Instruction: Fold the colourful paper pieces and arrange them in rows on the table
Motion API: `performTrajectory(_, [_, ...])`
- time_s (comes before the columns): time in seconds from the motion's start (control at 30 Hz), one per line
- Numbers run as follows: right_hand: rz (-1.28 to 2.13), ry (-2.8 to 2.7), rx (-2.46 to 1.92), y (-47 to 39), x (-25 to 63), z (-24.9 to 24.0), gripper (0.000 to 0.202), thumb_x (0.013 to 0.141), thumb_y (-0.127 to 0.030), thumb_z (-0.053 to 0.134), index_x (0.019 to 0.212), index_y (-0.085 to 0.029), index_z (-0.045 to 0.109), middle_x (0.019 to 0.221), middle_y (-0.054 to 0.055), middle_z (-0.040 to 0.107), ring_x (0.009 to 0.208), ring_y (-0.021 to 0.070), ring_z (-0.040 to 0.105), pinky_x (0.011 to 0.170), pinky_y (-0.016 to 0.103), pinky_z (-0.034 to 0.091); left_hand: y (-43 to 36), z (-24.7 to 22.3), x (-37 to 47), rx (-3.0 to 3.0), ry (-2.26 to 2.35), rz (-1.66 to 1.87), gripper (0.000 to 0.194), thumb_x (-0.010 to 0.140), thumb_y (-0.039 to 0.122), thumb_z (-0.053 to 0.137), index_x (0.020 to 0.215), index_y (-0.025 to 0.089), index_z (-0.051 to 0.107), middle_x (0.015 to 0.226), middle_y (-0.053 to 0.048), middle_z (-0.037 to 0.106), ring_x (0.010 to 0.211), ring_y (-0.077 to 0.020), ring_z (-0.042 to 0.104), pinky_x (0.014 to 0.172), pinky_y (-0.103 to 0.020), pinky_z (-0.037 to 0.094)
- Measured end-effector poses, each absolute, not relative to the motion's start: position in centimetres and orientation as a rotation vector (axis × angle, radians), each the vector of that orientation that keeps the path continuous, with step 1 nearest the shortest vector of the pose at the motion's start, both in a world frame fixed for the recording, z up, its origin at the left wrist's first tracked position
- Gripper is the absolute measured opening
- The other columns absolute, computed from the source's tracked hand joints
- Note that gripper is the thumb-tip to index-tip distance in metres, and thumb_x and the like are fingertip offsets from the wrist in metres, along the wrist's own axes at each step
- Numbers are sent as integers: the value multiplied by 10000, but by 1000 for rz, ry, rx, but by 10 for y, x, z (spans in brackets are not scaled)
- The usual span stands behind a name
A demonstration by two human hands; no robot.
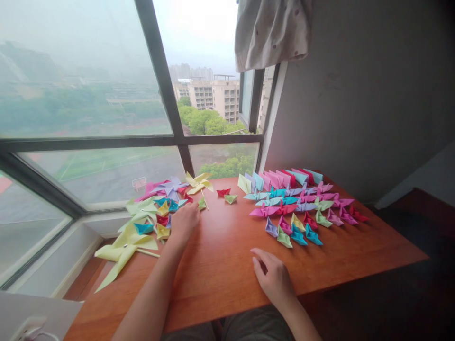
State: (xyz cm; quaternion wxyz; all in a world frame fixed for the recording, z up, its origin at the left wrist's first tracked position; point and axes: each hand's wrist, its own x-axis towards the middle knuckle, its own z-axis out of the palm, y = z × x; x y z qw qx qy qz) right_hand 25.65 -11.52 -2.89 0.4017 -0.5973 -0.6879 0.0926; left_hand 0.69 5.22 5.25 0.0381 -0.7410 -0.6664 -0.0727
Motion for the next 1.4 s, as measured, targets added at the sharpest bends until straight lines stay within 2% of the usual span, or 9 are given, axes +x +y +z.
performTrajectory(0.27, [277,-1759,-1528,-116,257,-30,290,931,-220,433,1076,-190,682,984,92,730,889,211,705,812,317,574,54,48,6,-2312,-1983,-291,246,939,220,414,854,193,643,915,-102,710,855,-260,666,637,-272,398])
performTrajectory(0.4, [267,-1755,-1524,-116,257,-31,290,930,-217,433,1074,-193,684,986,88,731,893,207,705,814,311,574,46,52,4,-2377,-1926,-364,220,953,244,416,885,202,622,929,-79,698,852,-234,658,630,-259,379])
performTrajectory(0.57, [250,-1736,-1526,-116,256,-32,276,915,-208,459,1059,-199,694,984,76,735,888,200,707,796,291,572,14,46,14,-2523,-1812,-400,184,975,261,410,926,207,579,918,-54,674,831,-210,648,648,-255,381])
performTrajectory(0.73, [288,-1695,-1511,-116,256,-28,268,920,-228,472,1081,-197,685,989,73,731,877,199,703,793,291,566,-32,27,36,-2806,-1592,-427,180,984,204,386,914,207,552,868,-40,652,751,-188,617,645,-251,394])
performTrajectory(0.9, [336,-1601,-1467,-115,259,-21,265,941,-260,470,1125,-189,648,1018,89,700,860,187,687,717,258,568,-64,19,54,-3062,-1326,-503,193,986,175,380,901,198,553,884,-43,639,784,-182,606,694,-255,430])
performTrajectory(1.07, [310,-1671,-1419,-114,259,-25,225,940,-256,498,1092,-201,653,1006,88,694,897,200,677,790,286,556,-72,20,56,-3128,-1257,-498,167,962,154,432,909,196,584,897,-43,649,809,-188,616,716,-266,453])
performTrajectory(1.17, [319,-1711,-1382,-115,258,-28,184,946,-248,501,1012,-211,669,958,72,697,870,192,676,789,281,544,-72,18,54,-3146,-1287,-588,159,951,148,448,911,195,595,912,-47,659,829,-190,624,733,-268,465])
performTrajectory(1.4, [395,-1725,-1357,-117,257,-28,126,937,-241,530,932,-217,654,854,34,675,709,153,631,658,243,501,-74,7,52,-3174,-1457,-996,219,868,77,517,999,216,625,948,-40,687,860,-184,640,771,-263,486])
